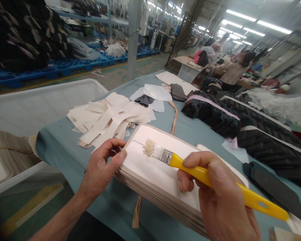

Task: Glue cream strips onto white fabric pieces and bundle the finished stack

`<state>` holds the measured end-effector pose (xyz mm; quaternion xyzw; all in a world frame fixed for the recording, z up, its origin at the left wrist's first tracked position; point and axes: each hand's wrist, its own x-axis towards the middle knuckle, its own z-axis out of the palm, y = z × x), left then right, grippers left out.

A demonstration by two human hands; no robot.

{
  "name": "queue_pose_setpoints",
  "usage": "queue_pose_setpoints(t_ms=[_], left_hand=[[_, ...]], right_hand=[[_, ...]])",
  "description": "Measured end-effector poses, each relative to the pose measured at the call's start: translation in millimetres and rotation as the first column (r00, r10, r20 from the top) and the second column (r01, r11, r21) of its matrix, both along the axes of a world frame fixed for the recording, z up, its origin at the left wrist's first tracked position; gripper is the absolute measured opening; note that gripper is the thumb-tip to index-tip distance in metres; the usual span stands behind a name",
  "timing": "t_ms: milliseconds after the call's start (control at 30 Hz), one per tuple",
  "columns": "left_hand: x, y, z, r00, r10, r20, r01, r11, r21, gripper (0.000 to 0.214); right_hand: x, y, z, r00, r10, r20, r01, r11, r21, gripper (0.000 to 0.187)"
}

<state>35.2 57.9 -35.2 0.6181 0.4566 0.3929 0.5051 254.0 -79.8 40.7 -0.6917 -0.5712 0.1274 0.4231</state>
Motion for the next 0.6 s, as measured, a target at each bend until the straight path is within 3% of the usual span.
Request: queue_pose_setpoints(t_ms=[67,133,300,433,600], left_hand=[[0,-1,-0.5,1.0,0.001,0.007,-0.001,1.0,-0.001,0.03],[0,-1,-0.4,1.0,0.0,0.015,0.0,1.0,-0.003,0.029],[2,-2,2.5,1.0,0.018,0.012,-0.018,0.999,-0.031,0.029],[4,-3,4.2,0.999,0.034,-0.007,-0.034,0.999,-0.033,0.029],[5,-3,4.4,0.999,0.05,-0.014,-0.051,0.998,-0.041,0.029]], right_hand=[[-14,18,6.6,0.98,-0.075,-0.184,0.076,0.997,0.0,0.039],[-24,33,9.5,0.959,-0.121,-0.256,0.126,0.992,0.002,0.037],[-40,50,10.1,0.96,-0.106,-0.257,0.101,0.994,-0.03,0.039],[-53,56,13.4,0.98,-0.116,-0.161,0.108,0.992,-0.058,0.04],[-51,58,13.3,0.991,-0.084,-0.102,0.074,0.992,-0.098,0.04]])
